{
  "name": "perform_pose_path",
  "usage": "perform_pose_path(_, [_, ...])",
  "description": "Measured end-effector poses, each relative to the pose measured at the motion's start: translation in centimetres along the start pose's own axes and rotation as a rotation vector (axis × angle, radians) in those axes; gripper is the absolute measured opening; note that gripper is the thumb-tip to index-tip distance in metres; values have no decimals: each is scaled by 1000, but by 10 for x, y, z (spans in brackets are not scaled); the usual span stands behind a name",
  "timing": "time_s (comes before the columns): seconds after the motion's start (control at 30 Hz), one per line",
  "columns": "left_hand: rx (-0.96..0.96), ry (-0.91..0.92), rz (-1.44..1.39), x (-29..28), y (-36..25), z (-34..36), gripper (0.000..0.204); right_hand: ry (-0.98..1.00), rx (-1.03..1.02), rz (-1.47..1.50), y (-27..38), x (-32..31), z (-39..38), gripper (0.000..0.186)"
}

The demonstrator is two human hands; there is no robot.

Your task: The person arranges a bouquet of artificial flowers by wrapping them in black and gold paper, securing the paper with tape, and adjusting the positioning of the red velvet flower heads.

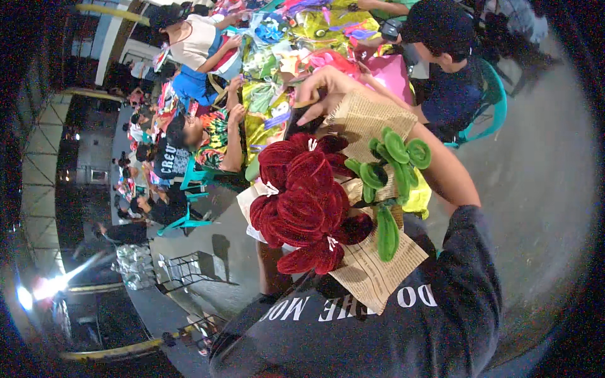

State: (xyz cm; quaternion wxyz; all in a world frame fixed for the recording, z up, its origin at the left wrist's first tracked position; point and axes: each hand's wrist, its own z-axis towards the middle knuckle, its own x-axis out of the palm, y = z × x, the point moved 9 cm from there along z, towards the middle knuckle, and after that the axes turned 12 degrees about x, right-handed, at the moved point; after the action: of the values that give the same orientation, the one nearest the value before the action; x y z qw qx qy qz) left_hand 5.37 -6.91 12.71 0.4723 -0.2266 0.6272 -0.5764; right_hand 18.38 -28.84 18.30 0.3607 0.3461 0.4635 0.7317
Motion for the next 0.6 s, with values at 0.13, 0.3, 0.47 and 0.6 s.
perform_pose_path(0.13, [114,76,64,8,-12,17,94,134,107,98,-14,-21,-3,17])
perform_pose_path(0.3, [216,95,169,5,-27,26,96,-326,171,436,-29,-55,-21,37])
perform_pose_path(0.47, [214,27,267,1,-15,38,93,-710,234,630,-115,-63,-118,46])
perform_pose_path(0.6, [342,-138,333,-6,-7,31,97,-589,465,531,-166,24,-178,53])
